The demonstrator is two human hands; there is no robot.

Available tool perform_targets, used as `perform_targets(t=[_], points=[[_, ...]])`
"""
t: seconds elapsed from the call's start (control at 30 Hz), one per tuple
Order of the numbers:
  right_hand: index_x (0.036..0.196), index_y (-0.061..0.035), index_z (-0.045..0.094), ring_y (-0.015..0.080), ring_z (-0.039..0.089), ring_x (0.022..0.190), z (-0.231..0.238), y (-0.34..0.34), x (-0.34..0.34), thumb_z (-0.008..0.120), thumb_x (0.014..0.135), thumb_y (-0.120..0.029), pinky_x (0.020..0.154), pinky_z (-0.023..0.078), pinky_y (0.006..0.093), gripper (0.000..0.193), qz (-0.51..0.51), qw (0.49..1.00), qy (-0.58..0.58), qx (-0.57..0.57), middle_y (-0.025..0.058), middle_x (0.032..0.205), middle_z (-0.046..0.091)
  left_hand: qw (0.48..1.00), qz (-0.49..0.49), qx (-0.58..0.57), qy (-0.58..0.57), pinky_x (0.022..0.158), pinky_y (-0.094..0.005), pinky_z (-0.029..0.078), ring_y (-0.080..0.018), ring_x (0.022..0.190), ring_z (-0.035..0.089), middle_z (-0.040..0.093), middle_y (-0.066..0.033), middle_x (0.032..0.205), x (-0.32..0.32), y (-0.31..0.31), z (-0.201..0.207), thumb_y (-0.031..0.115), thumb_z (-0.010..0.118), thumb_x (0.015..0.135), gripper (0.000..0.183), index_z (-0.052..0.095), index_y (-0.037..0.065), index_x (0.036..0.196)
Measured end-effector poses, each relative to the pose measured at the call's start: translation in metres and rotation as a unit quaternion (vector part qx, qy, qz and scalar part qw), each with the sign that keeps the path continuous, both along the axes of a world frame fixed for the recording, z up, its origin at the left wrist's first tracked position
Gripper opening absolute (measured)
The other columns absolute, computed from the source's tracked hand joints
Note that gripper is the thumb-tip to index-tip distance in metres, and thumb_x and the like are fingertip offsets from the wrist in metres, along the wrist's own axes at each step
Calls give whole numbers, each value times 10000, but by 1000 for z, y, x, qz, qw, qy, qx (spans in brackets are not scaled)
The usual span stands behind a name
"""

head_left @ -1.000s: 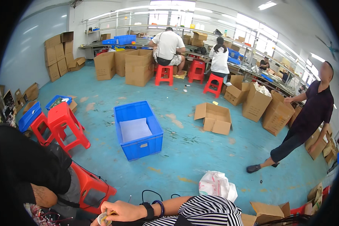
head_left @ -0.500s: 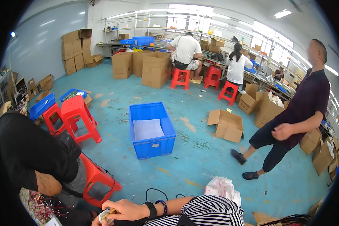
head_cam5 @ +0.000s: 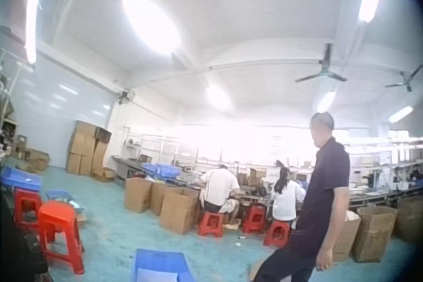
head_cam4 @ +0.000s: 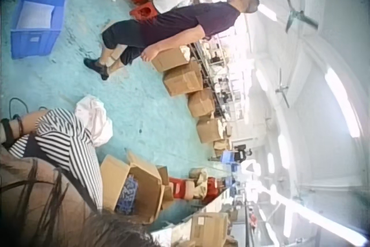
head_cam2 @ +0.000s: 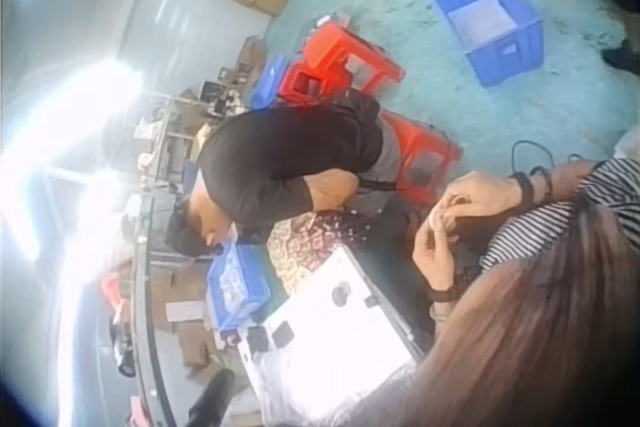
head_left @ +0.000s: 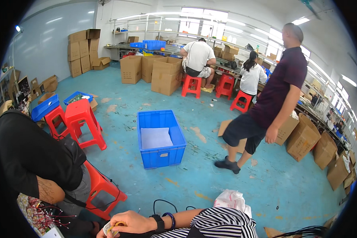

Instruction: Manually assemble small electronic components with wiring.

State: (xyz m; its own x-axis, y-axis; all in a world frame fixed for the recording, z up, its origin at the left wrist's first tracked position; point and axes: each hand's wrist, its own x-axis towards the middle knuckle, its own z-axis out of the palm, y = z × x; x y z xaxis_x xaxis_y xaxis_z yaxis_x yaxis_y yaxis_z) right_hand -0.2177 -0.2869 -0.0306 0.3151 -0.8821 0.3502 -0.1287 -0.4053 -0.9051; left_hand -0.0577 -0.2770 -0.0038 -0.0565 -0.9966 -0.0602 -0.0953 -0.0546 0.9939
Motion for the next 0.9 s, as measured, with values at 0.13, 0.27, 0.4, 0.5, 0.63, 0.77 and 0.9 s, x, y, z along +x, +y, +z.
perform_targets(t=[0.13,0.27,0.4,0.5,0.63,0.77,0.9], points=[[969,-20,593,241,600,742,-3,-4,-10,621,913,-219,668,454,325,209,-1,1000,-8,2,101,859,630,995,50,73,-36,688,-254,544,-155,882,665,677,-103,1031,-8,-5,-2,144,566,971,273,607,-19,1186],[934,-19,587,240,595,730,4,-4,-9,625,908,-209,660,447,327,196,-1,1000,-11,18,97,839,625,981,110,145,-75,683,-258,547,-156,878,665,678,-106,1027,-4,-2,-4,135,571,967,268,607,-21,1181],[928,-22,583,238,592,722,0,-3,-6,628,906,-205,650,443,326,190,-4,1000,-28,-3,95,835,623,999,-16,-29,31,679,-263,553,-160,875,666,677,-111,1024,15,21,-1,120,574,963,260,606,-23,1178],[943,-28,581,235,591,716,-4,-3,-4,633,901,-200,643,441,326,185,-5,1000,-24,10,96,832,620,997,-64,28,36,678,-268,556,-167,871,668,677,-110,1027,24,10,-16,135,549,978,270,602,-23,1190],[927,-38,560,248,585,695,-3,1,-4,635,896,-201,623,437,335,182,-41,999,0,13,99,823,617,999,-42,-1,23,675,-267,551,-163,850,664,679,-102,1014,18,18,-1,151,516,994,275,611,-22,1185],[889,-42,536,281,580,682,-7,-2,-4,636,891,-209,608,431,357,195,-40,999,1,-6,106,809,614,1000,-16,-18,10,671,-262,543,-152,827,657,680,-95,1001,12,22,8,156,496,1004,276,623,-21,1173],[884,-45,534,293,582,684,-8,-5,-2,640,884,-216,608,429,365,201,-33,999,18,5,109,793,612,1000,5,-28,-8,670,-249,530,-136,812,648,679,-89,985,9,25,14,149,505,1000,265,631,-17,1164]])
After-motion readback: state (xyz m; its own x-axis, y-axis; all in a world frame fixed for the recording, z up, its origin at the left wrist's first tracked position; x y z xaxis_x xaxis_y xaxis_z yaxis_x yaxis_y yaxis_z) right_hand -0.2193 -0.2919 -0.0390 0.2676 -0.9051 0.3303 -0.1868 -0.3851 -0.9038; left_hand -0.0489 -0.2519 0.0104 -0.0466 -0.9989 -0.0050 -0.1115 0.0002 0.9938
